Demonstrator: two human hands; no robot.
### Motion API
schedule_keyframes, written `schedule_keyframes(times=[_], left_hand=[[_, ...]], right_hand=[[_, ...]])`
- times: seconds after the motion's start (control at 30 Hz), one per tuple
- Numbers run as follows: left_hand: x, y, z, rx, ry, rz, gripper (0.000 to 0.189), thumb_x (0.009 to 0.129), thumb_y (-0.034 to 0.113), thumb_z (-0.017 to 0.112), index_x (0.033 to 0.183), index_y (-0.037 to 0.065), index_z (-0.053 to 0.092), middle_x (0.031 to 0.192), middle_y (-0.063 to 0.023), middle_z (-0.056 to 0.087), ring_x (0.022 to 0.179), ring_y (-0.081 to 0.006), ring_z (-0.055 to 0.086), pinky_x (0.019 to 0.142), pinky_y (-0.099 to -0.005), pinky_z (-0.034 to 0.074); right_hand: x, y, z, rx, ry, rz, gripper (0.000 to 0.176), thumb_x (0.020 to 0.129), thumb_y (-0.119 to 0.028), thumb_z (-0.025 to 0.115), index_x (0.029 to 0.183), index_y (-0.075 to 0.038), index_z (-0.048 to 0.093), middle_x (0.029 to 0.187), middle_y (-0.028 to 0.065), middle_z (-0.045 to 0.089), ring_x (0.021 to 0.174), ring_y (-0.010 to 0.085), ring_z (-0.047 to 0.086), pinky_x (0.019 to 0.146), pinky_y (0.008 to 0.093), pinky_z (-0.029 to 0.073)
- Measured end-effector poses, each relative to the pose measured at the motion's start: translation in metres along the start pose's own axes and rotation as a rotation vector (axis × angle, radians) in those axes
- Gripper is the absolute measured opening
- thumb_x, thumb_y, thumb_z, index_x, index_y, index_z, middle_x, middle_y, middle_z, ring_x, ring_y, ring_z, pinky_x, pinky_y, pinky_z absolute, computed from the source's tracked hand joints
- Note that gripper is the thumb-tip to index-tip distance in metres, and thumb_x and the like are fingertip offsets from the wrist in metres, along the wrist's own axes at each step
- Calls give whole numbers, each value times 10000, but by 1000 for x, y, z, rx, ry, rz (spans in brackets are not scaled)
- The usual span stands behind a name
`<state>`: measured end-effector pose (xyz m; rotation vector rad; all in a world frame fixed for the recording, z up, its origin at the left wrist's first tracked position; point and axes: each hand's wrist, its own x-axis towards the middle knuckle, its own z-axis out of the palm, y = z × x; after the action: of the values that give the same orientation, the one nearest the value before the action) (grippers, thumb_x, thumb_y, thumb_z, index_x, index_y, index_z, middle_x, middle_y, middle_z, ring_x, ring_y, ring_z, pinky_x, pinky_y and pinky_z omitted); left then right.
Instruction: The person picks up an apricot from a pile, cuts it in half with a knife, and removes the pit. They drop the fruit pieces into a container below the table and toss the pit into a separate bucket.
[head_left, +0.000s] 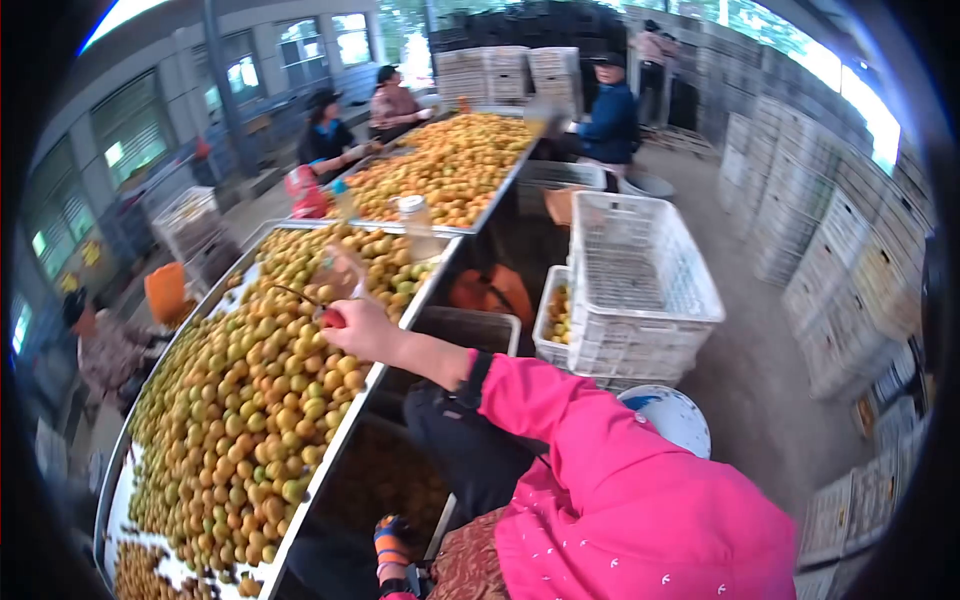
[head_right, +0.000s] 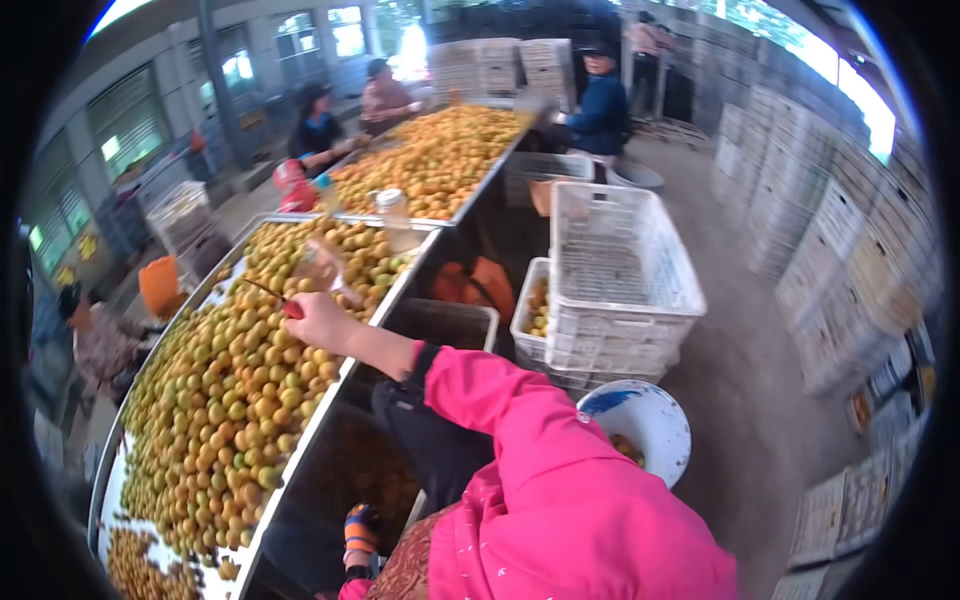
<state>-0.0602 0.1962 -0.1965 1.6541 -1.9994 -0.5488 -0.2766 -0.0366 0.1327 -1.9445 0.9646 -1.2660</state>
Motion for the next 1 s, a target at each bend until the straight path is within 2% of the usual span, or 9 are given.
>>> schedule_keyframes(times=[0.07, 0.13, 0.2, 0.3, 0.4, 0.53, 0.7, 0.93, 1.0], left_hand=[[1, -13, 8, 218, -48, 75, 182, 543, 174, 670, 718, 158, 625, 797, -83, 612, 789, -297, 571, 674, -372, 467], [-2, -45, 29, 269, -65, 71, 186, 541, 193, 680, 719, 162, 633, 801, -81, 611, 785, -300, 565, 682, -365, 466], [2, -82, 52, 228, -140, 75, 155, 656, 259, 618, 732, 125, 598, 801, -117, 603, 775, -336, 561, 669, -432, 447], [59, -64, 64, 220, -141, 136, 158, 663, 258, 615, 750, 127, 598, 813, -118, 603, 786, -337, 560, 676, -431, 447], [108, -51, 76, 221, -160, 182, 164, 673, 256, 611, 777, 130, 597, 832, -121, 602, 801, -337, 559, 687, -431, 447], [149, -27, 87, 228, -216, 225, 175, 686, 254, 605, 813, 134, 596, 856, -124, 602, 822, -338, 557, 701, -430, 447], [175, -12, 97, 255, -313, 253, 191, 703, 250, 597, 859, 139, 594, 887, -128, 600, 848, -339, 555, 720, -429, 447], [178, 3, 100, 282, -431, 239, 219, 726, 246, 587, 922, 147, 592, 930, -134, 599, 884, -340, 553, 745, -427, 447], [181, 10, 101, 289, -463, 241, 228, 733, 245, 584, 940, 149, 592, 942, -136, 599, 894, -340, 552, 752, -427, 447]], right_hand=[[-28, 17, -66, -240, 174, -130, 241, 754, -252, 608, 820, -23, 571, 677, 129, 586, 642, 275, 590, 575, 369, 452], [-62, -4, -145, -516, 297, 2, 245, 761, -275, 608, 850, -47, 597, 736, 170, 604, 704, 330, 603, 599, 385, 468], [-87, 16, -219, -662, 469, 53, 266, 756, -281, 618, 901, -59, 594, 750, 171, 603, 716, 330, 603, 606, 384, 472], [-140, 42, -316, -880, 723, 176, 219, 778, -285, 582, 841, -78, 547, 718, 172, 595, 697, 382, 577, 571, 458, 447], [-203, 84, -372, -1116, 736, 326, 197, 802, -263, 542, 806, -67, 523, 698, 175, 590, 671, 382, 576, 566, 479, 434], [-270, 139, -376, -1216, 657, 525, 174, 800, -233, 544, 760, -66, 516, 618, 170, 573, 610, 377, 575, 543, 474, 446], [-277, 139, -368, -1289, 552, 492, 117, 775, -196, 566, 791, -89, 521, 638, 147, 588, 602, 335, 591, 539, 451, 461], [-274, 137, -366, -1304, 597, 493, 144, 771, -204, 576, 747, -83, 501, 590, 137, 566, 558, 332, 573, 481, 452, 437], [-274, 138, -366, -1311, 610, 434, 154, 768, -209, 581, 741, -83, 498, 585, 137, 564, 545, 333, 569, 477, 452, 436]])
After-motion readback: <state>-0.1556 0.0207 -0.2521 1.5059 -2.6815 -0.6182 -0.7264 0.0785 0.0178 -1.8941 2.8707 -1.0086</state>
